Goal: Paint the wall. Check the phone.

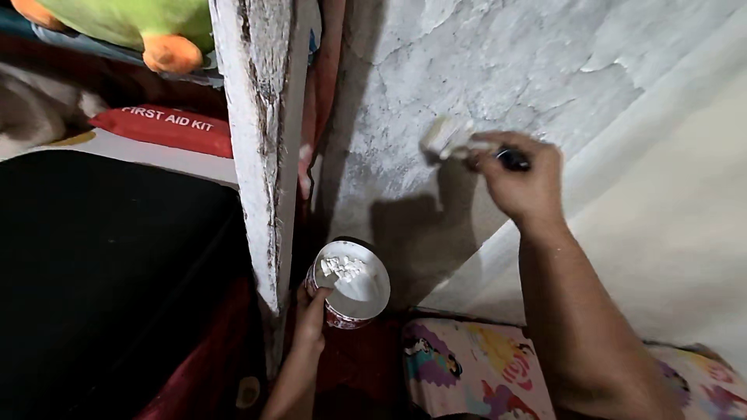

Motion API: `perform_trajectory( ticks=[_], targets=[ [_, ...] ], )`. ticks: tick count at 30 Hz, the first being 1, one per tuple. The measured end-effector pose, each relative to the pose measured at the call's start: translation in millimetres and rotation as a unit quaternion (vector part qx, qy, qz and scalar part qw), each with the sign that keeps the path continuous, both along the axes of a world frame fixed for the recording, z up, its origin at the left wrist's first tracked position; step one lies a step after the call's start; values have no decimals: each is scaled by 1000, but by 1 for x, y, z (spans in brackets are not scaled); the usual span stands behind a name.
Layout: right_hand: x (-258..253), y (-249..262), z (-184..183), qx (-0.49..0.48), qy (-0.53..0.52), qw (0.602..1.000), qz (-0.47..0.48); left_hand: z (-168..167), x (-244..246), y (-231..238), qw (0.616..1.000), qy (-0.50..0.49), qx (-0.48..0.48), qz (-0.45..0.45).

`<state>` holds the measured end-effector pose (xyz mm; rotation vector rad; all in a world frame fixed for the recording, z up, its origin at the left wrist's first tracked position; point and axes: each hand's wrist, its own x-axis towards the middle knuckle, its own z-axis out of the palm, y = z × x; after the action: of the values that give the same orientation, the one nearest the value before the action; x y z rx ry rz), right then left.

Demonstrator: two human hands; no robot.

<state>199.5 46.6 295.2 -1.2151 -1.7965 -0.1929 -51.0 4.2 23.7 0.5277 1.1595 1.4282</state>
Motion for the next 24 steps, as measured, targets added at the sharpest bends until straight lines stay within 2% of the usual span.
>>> perform_trajectory(
  ticks=[2, 4, 5, 7, 9, 11, 13, 15, 19, 21, 23, 24],
  targets=[
    [12, 16, -3, 108, 102, 988, 40, 0, 0, -1, 1000, 4, -2, 4],
    [15, 30, -26, 133, 175, 975, 35, 1, 1, 0, 1000, 3, -2, 2],
    [14, 33, -49, 125, 172, 977, 8, 1, 2, 0, 1000, 1, -2, 0],
    [7, 32, -108, 86, 128, 987, -43, 1, 3, 1, 1000, -2, -1, -2],
    [3, 27, -159, -8, 115, 991, -70, -1, 4, 1, 1000, -1, 2, -4],
    [-2, 17, -177, -124, 154, 977, -79, -2, 4, 1, 1000, 1, 2, -7],
    [-4, 10, -161, -173, 193, 962, -87, -1, 5, 1, 1000, -1, 6, -7],
    [0, 14, -125, -146, 174, 970, -81, 0, 4, -1, 1000, -2, 9, -6],
    [15, 33, -26, 14, 208, 976, -64, -1, 1, 0, 1000, 11, -2, -5],
    [19, 37, 10, 118, 228, 967, -4, 0, -1, 1, 1000, 11, -5, 1],
    [18, 37, 16, 179, 246, 952, 41, 3, -2, 1, 1000, 5, -18, 3],
    [16, 34, 2, 182, 237, 954, 38, 4, -2, 1, 1000, 2, -21, 6]
  ],
)
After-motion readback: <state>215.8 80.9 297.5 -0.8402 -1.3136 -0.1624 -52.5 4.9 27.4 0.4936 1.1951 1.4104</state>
